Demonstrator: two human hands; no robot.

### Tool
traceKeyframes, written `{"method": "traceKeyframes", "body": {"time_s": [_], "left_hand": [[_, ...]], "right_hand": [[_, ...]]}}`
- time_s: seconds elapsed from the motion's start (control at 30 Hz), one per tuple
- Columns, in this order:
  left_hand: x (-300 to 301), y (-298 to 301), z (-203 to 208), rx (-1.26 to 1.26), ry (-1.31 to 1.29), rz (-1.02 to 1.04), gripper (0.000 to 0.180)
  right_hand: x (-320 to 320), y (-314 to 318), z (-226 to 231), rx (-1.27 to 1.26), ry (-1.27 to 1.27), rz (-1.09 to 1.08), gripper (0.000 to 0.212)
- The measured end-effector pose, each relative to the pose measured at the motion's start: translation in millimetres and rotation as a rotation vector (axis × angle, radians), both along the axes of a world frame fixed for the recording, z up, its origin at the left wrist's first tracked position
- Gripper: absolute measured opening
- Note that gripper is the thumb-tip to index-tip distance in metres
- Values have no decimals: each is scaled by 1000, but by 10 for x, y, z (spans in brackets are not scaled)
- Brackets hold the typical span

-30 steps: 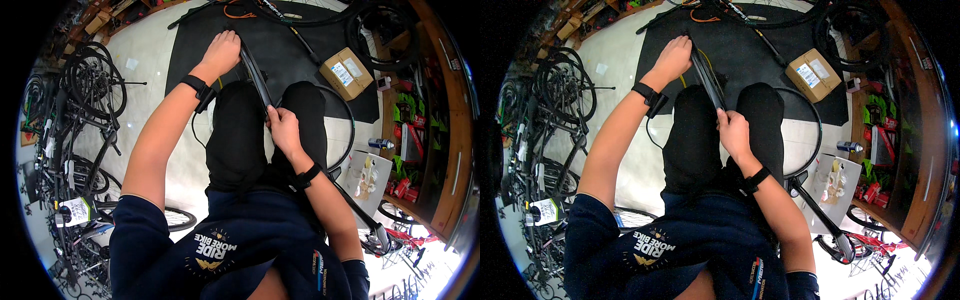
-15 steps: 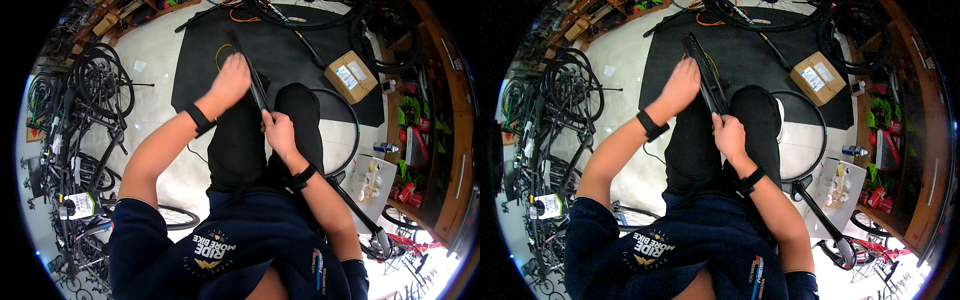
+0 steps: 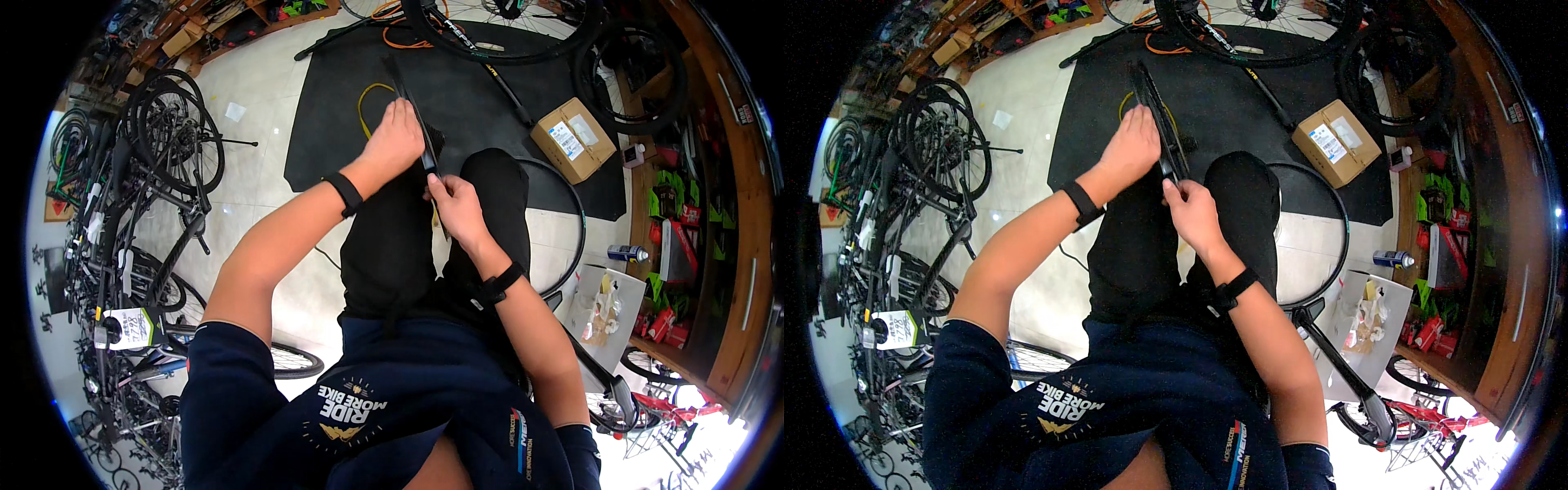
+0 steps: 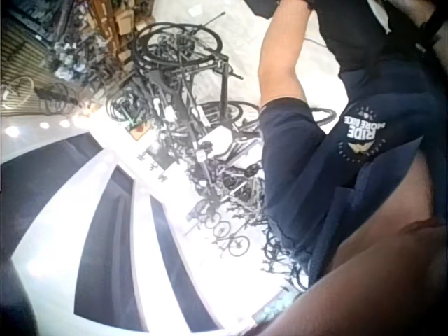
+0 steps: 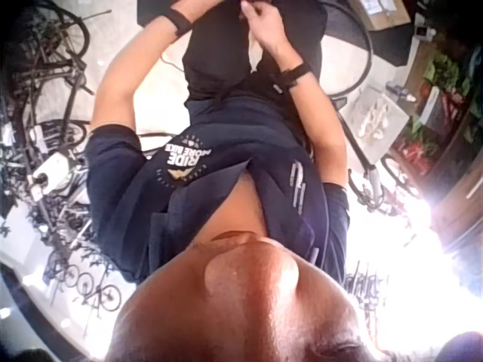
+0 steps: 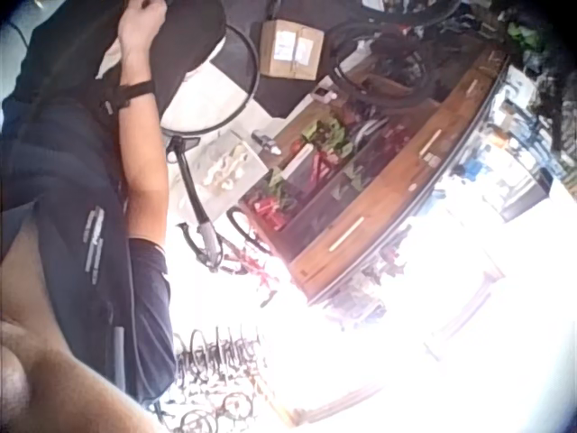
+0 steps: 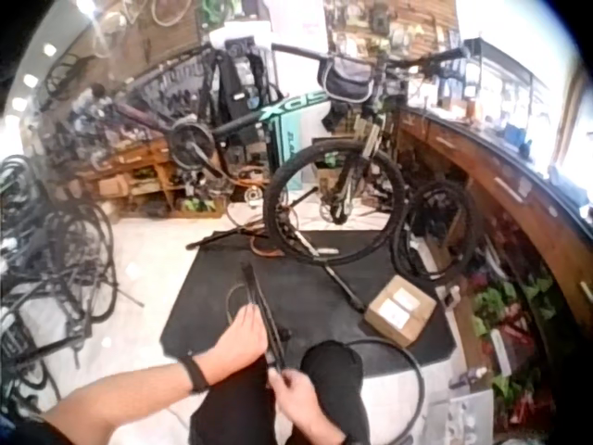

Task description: The person prepares a bicycle rim by applying rim tape from a roll around the interior circumference of the wheel.

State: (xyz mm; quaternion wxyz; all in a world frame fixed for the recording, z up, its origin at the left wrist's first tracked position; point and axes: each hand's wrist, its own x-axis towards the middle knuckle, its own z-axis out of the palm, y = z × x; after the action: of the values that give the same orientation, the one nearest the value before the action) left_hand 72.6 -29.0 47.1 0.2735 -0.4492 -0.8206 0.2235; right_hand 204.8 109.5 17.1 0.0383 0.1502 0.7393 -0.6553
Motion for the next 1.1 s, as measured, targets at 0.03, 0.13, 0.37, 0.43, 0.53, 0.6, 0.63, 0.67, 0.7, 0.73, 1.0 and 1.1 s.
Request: {"method": "traceKeyframes", "body": {"time_s": [0.03, 0.13, 0.37, 0.43, 0.53, 0.6, 0.63, 0.67, 0.7, 0.73, 1.0, 1.1], "left_hand": [[-98, -27, 6, 17, -38, 3, 44], [-358, -129, -29, 74, -60, -9, 43], [-755, -228, 80, 78, -159, 21, 36], [-782, -210, 71, 103, -164, 18, 36], [-842, -202, 75, 88, -190, 39, 37], [-878, -235, 39, 112, -194, 26, 37], [-897, -270, 28, 151, -185, -1, 38], [-906, -288, 9, 189, -177, -28, 38], [-915, -279, -17, 191, -191, -23, 38], [-914, -262, 3, 190, -203, -18, 39], [-909, -247, -5, 232, -224, 8, 39], [-912, -243, -11, 248, -254, 29, 43]], "right_hand": [[-51, -12, -53, -39, 72, 6, 37], [-219, -36, -3, -84, 101, 42, 32], [-328, -78, 303, 51, 7, 13, 31], [-255, -94, 188, 65, 1, 19, 34], [-121, -29, 120, 62, -45, 3, 34], [-26, 14, 74, 58, -116, 8, 34], [18, 44, 42, 58, -150, 7, 34], [64, 67, 2, 57, -184, 6, 34], [117, 73, -117, 40, -147, 8, 34], [139, 54, -148, 14, -158, 6, 34], [127, 14, -169, 85, -171, 1, 37], [89, -40, -131, 130, -183, -15, 39]]}}
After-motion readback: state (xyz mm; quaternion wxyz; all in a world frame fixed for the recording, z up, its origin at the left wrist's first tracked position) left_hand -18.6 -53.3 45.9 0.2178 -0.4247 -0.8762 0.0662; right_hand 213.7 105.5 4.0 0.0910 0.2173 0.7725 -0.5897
